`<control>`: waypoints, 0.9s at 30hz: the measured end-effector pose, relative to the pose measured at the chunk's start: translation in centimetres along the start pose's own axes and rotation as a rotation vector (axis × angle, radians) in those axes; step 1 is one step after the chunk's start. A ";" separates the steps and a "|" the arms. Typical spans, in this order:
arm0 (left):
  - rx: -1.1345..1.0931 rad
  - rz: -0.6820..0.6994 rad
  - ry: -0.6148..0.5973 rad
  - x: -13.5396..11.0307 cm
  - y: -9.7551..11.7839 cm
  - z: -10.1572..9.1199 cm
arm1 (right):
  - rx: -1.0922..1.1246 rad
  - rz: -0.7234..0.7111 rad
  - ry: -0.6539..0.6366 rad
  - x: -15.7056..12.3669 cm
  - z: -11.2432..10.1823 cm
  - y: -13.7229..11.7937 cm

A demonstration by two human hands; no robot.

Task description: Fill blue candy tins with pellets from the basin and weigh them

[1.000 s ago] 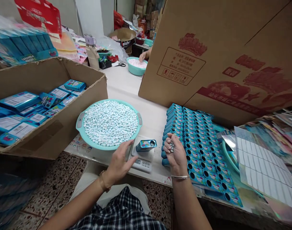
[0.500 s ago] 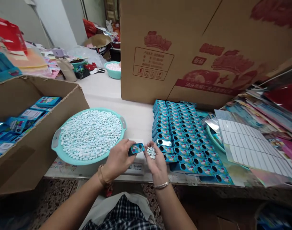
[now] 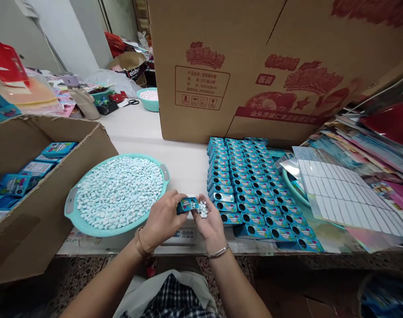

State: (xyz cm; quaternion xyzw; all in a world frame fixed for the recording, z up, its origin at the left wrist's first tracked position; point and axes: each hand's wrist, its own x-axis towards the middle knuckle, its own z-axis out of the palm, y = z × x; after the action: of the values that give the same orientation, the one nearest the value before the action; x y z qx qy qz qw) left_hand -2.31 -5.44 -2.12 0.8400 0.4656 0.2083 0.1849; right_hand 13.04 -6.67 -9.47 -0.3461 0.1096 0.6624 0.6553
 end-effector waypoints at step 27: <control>-0.464 -0.183 0.347 -6.2 -4.6 -5.4 | -0.536 -0.308 -0.252 -5.4 1.2 -3.2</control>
State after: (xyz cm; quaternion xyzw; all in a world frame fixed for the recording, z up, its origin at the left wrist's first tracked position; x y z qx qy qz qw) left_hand -11.36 -7.82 -1.00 0.6819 0.5037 0.4319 0.3077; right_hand 15.15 -9.86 -4.40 -0.4342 -0.2040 0.5983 0.6418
